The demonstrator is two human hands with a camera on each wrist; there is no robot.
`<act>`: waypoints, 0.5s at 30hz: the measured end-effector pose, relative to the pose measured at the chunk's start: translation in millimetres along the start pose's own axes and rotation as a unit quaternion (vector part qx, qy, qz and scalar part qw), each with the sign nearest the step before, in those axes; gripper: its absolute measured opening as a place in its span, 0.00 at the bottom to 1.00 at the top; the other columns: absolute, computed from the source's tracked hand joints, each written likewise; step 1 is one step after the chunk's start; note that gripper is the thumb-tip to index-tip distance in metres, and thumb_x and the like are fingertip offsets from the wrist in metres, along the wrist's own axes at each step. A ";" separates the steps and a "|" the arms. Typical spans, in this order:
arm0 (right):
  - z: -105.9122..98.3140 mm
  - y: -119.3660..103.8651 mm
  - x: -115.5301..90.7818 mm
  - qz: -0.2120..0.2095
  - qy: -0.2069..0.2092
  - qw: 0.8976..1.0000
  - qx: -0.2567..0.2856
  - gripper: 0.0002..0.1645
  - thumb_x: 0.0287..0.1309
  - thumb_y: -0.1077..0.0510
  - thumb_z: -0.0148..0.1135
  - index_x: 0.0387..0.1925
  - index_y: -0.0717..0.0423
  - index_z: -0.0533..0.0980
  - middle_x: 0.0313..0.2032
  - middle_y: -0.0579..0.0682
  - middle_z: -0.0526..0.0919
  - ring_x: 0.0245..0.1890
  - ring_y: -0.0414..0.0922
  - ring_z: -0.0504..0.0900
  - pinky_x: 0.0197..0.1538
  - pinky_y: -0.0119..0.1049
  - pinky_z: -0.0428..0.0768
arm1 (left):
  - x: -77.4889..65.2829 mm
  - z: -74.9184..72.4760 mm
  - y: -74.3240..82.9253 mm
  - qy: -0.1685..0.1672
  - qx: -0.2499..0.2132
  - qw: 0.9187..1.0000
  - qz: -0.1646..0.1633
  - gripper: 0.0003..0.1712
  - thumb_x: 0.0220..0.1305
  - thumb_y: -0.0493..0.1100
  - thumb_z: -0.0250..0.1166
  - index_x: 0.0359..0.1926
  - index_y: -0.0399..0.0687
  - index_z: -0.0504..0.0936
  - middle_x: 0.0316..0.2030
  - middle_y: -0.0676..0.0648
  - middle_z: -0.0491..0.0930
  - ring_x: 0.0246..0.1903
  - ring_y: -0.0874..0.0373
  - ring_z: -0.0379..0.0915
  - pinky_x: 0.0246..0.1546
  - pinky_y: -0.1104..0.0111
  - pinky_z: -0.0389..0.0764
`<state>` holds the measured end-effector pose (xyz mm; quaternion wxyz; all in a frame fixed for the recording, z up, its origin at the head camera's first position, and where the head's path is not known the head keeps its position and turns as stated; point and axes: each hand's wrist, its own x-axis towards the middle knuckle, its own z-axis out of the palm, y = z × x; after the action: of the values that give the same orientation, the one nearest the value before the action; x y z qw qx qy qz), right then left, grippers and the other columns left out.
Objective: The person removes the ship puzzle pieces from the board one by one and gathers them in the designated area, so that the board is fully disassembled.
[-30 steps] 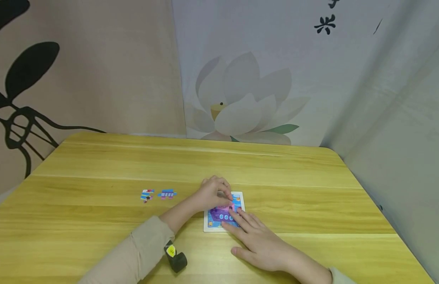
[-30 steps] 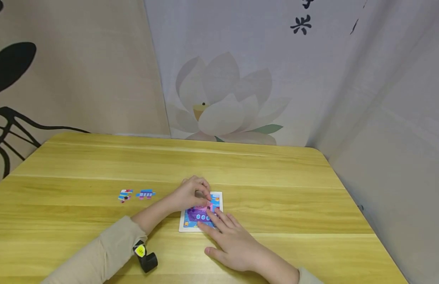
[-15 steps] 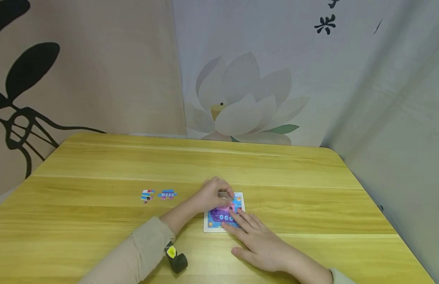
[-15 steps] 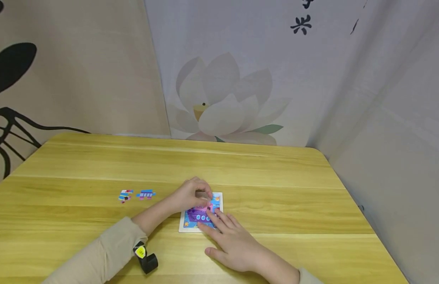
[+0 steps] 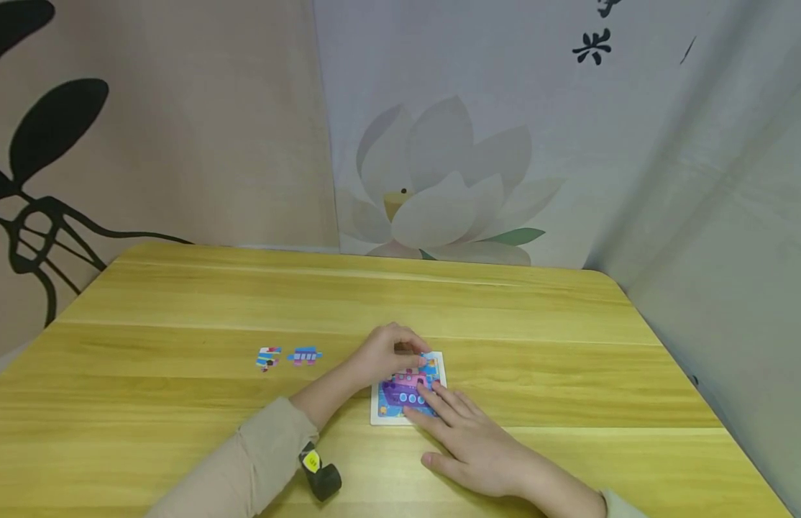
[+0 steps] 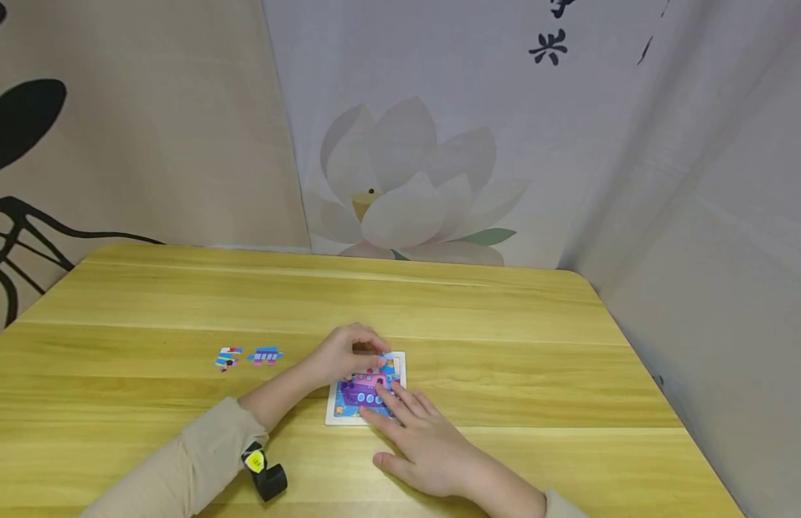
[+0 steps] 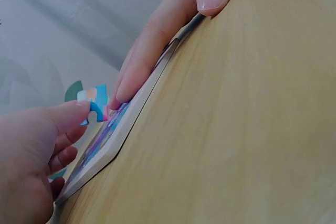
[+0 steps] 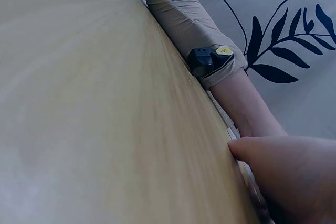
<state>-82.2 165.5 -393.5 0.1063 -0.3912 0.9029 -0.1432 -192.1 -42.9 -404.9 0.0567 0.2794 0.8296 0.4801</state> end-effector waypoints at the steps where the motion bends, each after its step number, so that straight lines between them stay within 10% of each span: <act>1: 0.1 0.1 -0.1 0.001 0.000 1.000 0.000 0.35 0.72 0.37 0.36 0.75 0.39 0.48 0.74 0.50 0.41 0.73 0.52 0.36 0.67 0.59 0.46 | 0.1 0.1 0.2 0.004 -0.001 1.000 -0.001 0.06 0.58 0.40 0.70 0.38 0.48 0.86 0.33 0.55 0.77 0.35 0.58 0.69 0.38 0.66 0.75; 15: 1.5 1.9 -0.4 0.001 0.004 1.000 -0.004 0.35 0.71 0.37 0.38 0.75 0.39 0.48 0.74 0.49 0.39 0.73 0.50 0.35 0.68 0.57 0.45 | -2.8 -7.1 8.5 0.021 -0.010 1.000 0.016 0.03 0.60 0.39 0.68 0.36 0.49 0.86 0.32 0.56 0.77 0.36 0.58 0.69 0.38 0.65 0.74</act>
<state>-82.8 166.8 -395.6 0.1015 -0.3900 0.9043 -0.1408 -188.8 -46.6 -394.5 0.0339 0.2821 0.8211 0.4950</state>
